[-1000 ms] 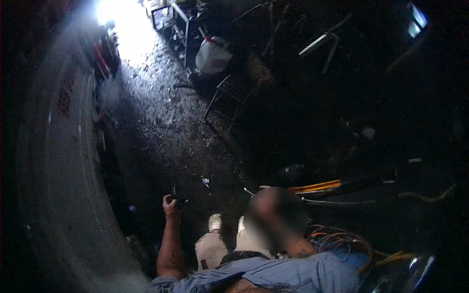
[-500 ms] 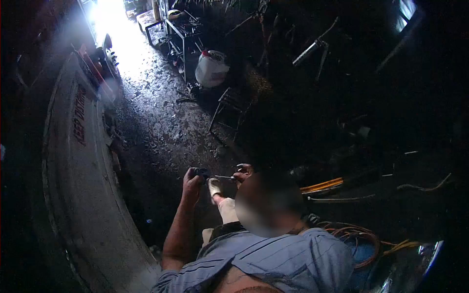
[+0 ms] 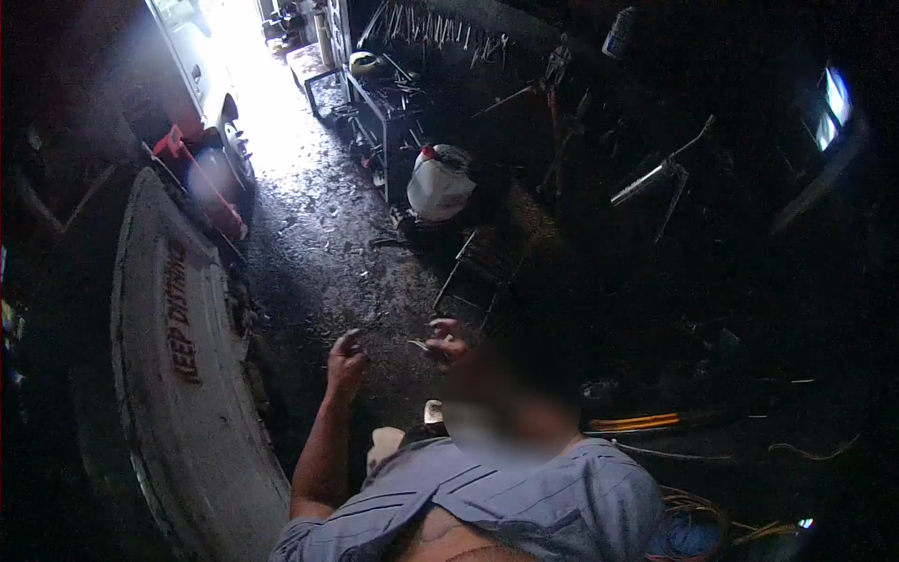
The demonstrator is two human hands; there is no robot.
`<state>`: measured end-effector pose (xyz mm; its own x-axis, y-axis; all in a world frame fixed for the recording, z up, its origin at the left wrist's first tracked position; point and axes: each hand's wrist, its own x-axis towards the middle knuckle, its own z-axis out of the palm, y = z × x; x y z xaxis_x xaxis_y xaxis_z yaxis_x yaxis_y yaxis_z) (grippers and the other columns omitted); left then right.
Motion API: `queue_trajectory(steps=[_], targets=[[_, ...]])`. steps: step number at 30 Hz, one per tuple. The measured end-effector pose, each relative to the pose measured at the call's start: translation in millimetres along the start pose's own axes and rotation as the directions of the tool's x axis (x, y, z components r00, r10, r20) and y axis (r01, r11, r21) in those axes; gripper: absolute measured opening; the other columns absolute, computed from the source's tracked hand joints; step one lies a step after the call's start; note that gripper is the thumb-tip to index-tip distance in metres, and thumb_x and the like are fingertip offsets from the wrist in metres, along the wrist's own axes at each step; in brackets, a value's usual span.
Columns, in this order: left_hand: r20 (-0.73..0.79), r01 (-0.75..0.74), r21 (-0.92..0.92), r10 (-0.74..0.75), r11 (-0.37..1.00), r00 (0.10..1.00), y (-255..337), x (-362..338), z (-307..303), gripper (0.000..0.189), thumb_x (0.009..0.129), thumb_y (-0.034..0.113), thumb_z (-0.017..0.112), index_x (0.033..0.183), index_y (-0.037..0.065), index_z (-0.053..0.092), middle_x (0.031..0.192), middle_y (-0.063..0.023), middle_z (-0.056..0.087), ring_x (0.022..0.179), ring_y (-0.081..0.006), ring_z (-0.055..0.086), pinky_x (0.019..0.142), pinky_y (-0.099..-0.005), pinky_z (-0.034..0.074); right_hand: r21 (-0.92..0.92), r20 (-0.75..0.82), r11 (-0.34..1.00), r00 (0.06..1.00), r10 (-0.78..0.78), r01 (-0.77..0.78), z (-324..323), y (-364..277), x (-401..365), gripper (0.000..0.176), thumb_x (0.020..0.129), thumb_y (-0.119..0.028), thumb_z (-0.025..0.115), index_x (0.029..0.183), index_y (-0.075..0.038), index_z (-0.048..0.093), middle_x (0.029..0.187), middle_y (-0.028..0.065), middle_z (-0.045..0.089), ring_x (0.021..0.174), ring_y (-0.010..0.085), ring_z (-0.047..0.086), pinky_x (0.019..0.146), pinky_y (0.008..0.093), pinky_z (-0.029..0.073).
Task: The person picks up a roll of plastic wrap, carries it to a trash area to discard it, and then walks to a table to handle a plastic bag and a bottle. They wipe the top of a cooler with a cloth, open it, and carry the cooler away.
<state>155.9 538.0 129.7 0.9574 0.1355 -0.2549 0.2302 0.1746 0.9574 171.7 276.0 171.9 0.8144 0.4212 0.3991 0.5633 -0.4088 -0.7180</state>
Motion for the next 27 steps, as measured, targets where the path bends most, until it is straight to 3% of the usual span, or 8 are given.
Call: queue_trajectory(steps=[1, 5, 7, 11, 16, 19, 23, 27], targets=[[0.04, 0.051, 0.158, -0.058, 0.986, 0.997, 31, 0, 1, 0.045, 0.073, 0.001, 0.052, 0.118, 0.003, 0.052, 0.095, -0.0058, 0.059, 0.076, -0.0139, 0.056, 0.066, -0.0259, 0.047, -0.008, 0.024, 1.0, 0.999, -0.022, 0.022, 2, 3, 17, 0.028, 0.068, -0.005, 0.07, 0.095, -0.006, 0.065, 0.115, 0.0158, 0.048, 0.101, 0.0296, 0.052, 0.081, 0.0392, 0.046], [0.085, 0.057, 0.033, -0.06, 0.998, 0.995, 46, 43, -5, 0.048, 0.073, 0.001, 0.052, 0.121, 0.003, 0.05, 0.104, -0.0071, 0.057, 0.081, -0.0139, 0.056, 0.07, -0.0255, 0.047, -0.073, -0.029, 0.983, 0.985, -0.171, 0.168, 10, 9, 96, 0.028, 0.067, -0.004, 0.072, 0.093, -0.008, 0.064, 0.118, 0.0142, 0.046, 0.096, 0.028, 0.054, 0.077, 0.0354, 0.048], [0.11, -0.103, 0.152, 0.087, 0.983, 0.99, 50, 76, -14, 0.05, 0.073, 0.001, 0.052, 0.123, 0.003, 0.048, 0.111, -0.0077, 0.054, 0.085, -0.0142, 0.057, 0.072, -0.0258, 0.047, 0.035, -0.101, 0.936, 0.933, -0.346, 0.351, 16, 21, 140, 0.025, 0.07, -0.006, 0.068, 0.095, -0.009, 0.064, 0.118, 0.0166, 0.048, 0.103, 0.0319, 0.051, 0.083, 0.0414, 0.046], [0.179, -0.141, 0.147, 0.114, 0.979, 0.977, 87, 145, -24, 0.054, 0.072, -0.002, 0.05, 0.125, 0.004, 0.046, 0.109, -0.0074, 0.055, 0.084, -0.0138, 0.056, 0.072, -0.0253, 0.047, -0.081, -0.189, 0.948, 0.929, -0.317, 0.307, 25, 27, 206, 0.023, 0.07, -0.006, 0.068, 0.092, -0.008, 0.064, 0.116, 0.0172, 0.048, 0.102, 0.0309, 0.052, 0.082, 0.0406, 0.047], [0.309, -0.15, 0.484, -0.008, 0.862, 0.951, 149, 244, -19, 0.064, 0.068, -0.009, 0.044, 0.13, 0.007, 0.042, 0.117, -0.0131, 0.053, 0.102, -0.0192, 0.054, 0.086, -0.0307, 0.043, -0.14, -0.231, 0.947, 0.921, -0.314, 0.288, 28, 38, 280, 0.022, 0.072, -0.007, 0.069, 0.093, -0.01, 0.064, 0.115, 0.0164, 0.049, 0.095, 0.0287, 0.054, 0.077, 0.0367, 0.048], [0.613, -0.75, 0.491, 0.435, 0.444, 0.659, 173, 302, -5, 0.062, 0.07, -0.01, 0.044, 0.129, 0.01, 0.044, 0.122, -0.0174, 0.051, 0.115, -0.0309, 0.048, 0.098, -0.0341, 0.036, -0.104, -0.319, 0.977, 0.925, -0.208, 0.183, 25, 40, 311, 0.027, 0.069, -0.004, 0.072, 0.094, -0.011, 0.064, 0.117, 0.013, 0.045, 0.087, 0.0166, 0.055, 0.067, 0.0273, 0.048], [0.666, -0.483, 0.364, 0.14, 0.796, 0.733, 182, 358, 6, 0.049, 0.072, -0.006, 0.052, 0.119, 0.007, 0.053, 0.122, -0.0155, 0.053, 0.113, -0.0265, 0.051, 0.094, -0.033, 0.04, -0.027, -0.329, 0.992, 0.936, -0.125, 0.123, 28, 65, 342, 0.031, 0.068, -0.003, 0.073, 0.096, -0.011, 0.064, 0.122, 0.0139, 0.042, 0.089, 0.0239, 0.054, 0.072, 0.0326, 0.048], [0.714, -0.553, 0.4, 0.129, 0.731, 0.688, 206, 400, 14, 0.035, 0.077, -0.001, 0.055, 0.112, 0.003, 0.056, 0.105, -0.0124, 0.062, 0.091, -0.0197, 0.06, 0.078, -0.0313, 0.046, -0.084, -0.377, 0.975, 0.899, -0.224, 0.207, 14, 91, 387, 0.035, 0.065, -0.004, 0.076, 0.097, -0.012, 0.063, 0.123, 0.0122, 0.04, 0.091, 0.0231, 0.053, 0.071, 0.031, 0.047]])
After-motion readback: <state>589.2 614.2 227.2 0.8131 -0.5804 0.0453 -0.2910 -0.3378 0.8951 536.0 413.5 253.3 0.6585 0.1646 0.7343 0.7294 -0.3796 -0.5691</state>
